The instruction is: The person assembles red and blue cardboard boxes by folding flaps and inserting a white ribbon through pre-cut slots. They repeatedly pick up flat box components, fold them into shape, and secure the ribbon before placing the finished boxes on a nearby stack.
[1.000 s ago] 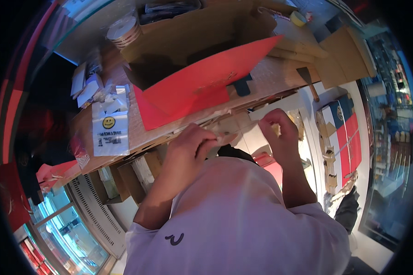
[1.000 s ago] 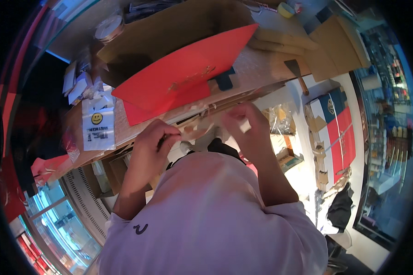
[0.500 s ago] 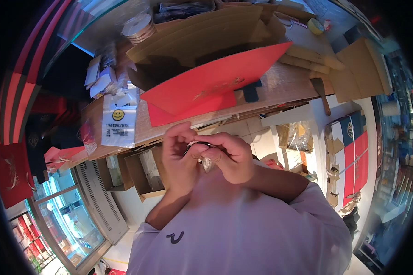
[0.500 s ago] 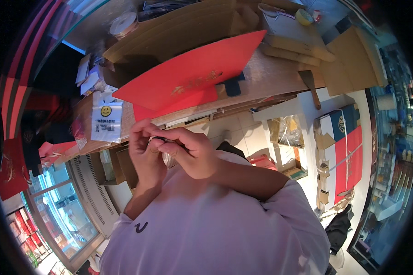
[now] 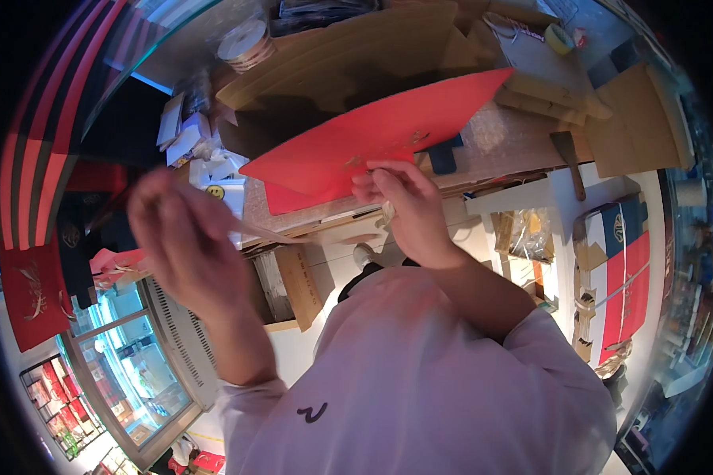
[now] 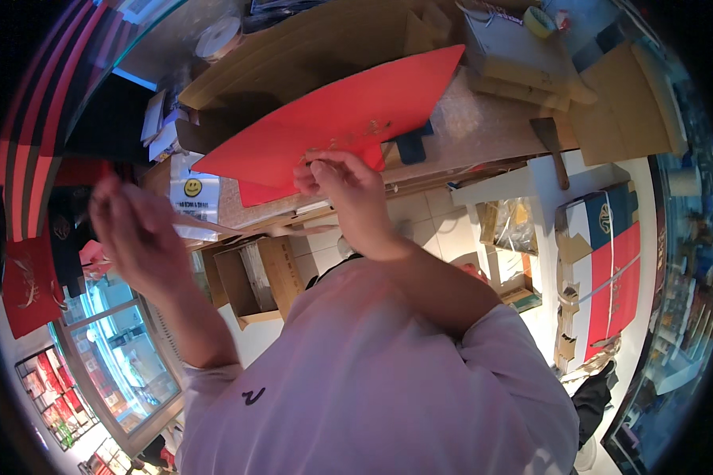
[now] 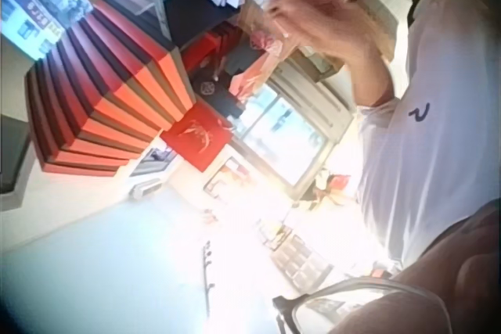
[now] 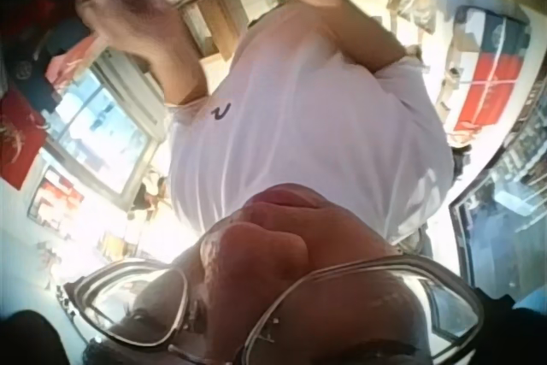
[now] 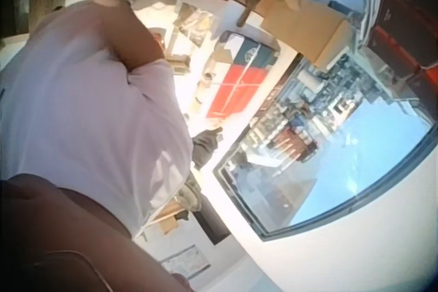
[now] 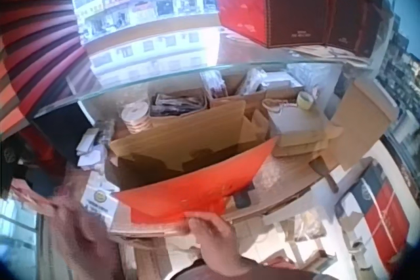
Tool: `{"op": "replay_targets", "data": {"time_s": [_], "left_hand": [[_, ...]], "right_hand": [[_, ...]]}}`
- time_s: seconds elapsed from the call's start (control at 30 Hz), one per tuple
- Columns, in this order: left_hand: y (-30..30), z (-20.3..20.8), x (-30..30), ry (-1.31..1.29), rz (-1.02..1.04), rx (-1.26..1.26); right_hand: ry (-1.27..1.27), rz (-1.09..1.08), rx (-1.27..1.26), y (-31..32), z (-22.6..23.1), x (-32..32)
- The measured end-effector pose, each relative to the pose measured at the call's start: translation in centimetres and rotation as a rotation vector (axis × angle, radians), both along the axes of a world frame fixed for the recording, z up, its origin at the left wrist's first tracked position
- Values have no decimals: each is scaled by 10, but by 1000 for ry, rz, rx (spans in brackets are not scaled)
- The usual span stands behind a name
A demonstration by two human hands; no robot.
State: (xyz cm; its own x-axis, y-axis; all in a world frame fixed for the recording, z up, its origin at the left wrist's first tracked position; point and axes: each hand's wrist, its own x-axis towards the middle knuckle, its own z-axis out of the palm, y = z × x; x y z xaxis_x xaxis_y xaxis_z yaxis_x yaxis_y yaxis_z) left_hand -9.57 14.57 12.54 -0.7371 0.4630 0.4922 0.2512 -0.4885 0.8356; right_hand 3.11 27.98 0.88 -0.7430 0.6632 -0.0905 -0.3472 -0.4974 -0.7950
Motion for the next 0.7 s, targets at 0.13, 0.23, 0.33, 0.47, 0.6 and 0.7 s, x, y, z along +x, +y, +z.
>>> {"op": "replay_targets", "data": {"time_s": [0.13, 0.23, 0.33, 0.47, 0.6, 0.7], "left_hand": [[62, 26, -59, 384, -22, -831], [101, 1, -95, 682, -344, -1305], [114, -26, -98, 664, -666, -1511], [118, -23, -84, 383, -864, -1594], [118, -26, -74, -180, -725, -1488], [119, -21, -60, -218, -719, -1384]], "right_hand": [[64, 9, -83, 9, -31, -22], [66, -46, -78, -2, -37, -40], [78, -146, 18, -4, -45, -53], [80, -255, 108, -6, -47, -62], [76, -368, 140, 2, -50, -62], [-29, -363, 259, 12, -46, -54]]}}
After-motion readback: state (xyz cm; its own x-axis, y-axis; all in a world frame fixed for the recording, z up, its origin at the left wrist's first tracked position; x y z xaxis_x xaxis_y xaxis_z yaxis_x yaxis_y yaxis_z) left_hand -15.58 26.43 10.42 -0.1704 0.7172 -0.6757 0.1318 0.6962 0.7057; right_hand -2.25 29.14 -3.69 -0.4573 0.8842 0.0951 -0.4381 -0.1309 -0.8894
